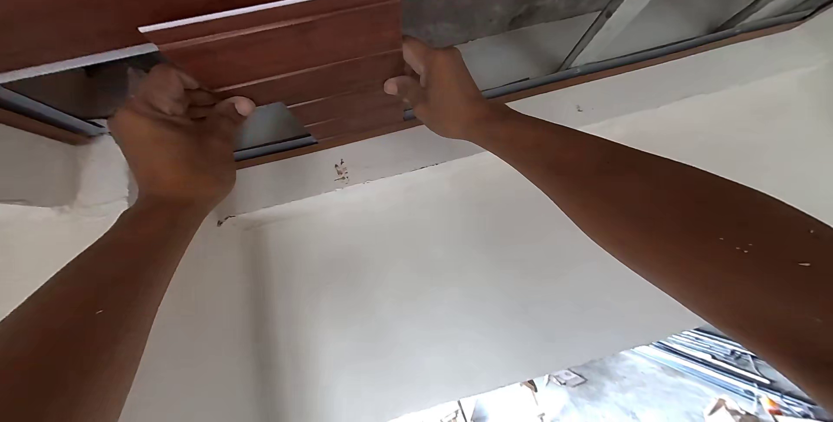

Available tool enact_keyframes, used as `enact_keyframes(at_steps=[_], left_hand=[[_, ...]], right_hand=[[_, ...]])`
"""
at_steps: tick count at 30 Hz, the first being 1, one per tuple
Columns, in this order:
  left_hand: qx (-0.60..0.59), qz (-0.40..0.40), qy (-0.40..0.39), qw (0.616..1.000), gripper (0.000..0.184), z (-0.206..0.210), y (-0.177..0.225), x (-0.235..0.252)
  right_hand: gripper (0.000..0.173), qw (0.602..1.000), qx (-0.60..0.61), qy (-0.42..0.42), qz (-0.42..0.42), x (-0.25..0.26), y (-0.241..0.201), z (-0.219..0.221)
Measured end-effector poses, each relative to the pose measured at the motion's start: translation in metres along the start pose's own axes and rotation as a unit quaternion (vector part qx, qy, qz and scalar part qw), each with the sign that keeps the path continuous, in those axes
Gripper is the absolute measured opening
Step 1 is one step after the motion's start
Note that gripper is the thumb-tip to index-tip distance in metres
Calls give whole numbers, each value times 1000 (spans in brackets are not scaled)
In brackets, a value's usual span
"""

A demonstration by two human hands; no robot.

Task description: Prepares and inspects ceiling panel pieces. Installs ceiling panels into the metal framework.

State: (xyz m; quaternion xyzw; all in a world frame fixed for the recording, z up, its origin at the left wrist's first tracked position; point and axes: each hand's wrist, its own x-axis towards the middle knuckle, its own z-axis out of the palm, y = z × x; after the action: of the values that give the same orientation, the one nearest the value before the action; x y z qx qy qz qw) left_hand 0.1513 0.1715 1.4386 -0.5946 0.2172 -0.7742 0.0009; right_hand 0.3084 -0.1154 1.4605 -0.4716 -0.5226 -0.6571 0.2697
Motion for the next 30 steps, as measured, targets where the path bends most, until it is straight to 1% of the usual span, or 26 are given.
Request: enact_keyframes(at_steps=[2, 4, 7, 11, 13, 17, 18, 19, 20, 21, 22, 24, 26, 28, 30], left_hand=[[-1, 1, -2, 1000, 40, 1, -1, 1], [12, -3, -9, 1000, 39, 2, -3, 2], [22, -8, -9, 1000, 37, 8, -5, -3], [-8, -25, 5, 1000, 28, 12, -2, -1], [1, -41, 8, 999, 25, 10, 2, 1], [2, -65, 13, 998, 21, 10, 7, 0], [5, -71, 12, 997, 20, 11, 8, 0], [9, -75, 11, 997, 20, 11, 9, 0], [12, -78, 11, 997, 20, 11, 11, 0], [15, -83, 9, 996, 20, 11, 12, 0], [19, -89, 6, 996, 21, 10, 13, 0], [21, -104, -6, 994, 23, 7, 17, -1], [-3, -97, -12, 995, 32, 3, 21, -4], [-84, -79, 18, 993, 40, 0, 28, -6], [-176, -70, 68, 980, 33, 1, 33, -4]], right_hand=[[34, 1000, 6, 2, 3, 0, 0, 2], [30, 1000, 10, 2, 6, 0, 2, 6], [30, 1000, 0, -1, 5, -6, 7, 13], [25, 1000, -1, -1, 19, -3, 8, 14], [22, 1000, 1, -2, 23, -1, 7, 12], [24, 999, 22, -26, 36, -2, 5, 12], [28, 997, 47, -28, 46, -3, 3, 13], [36, 994, 92, -24, 56, -5, 0, 14], [45, 988, 143, -9, 62, -6, -5, 15], [49, 979, 194, 20, 60, -6, -13, 16], [49, 967, 243, 52, 54, -2, -19, 17], [40, 946, 301, 109, 50, 6, -29, 21], [34, 939, 317, 126, 46, 10, -29, 21], [32, 940, 320, 115, 42, 12, -27, 17], [31, 942, 316, 105, 36, 13, -26, 14]])
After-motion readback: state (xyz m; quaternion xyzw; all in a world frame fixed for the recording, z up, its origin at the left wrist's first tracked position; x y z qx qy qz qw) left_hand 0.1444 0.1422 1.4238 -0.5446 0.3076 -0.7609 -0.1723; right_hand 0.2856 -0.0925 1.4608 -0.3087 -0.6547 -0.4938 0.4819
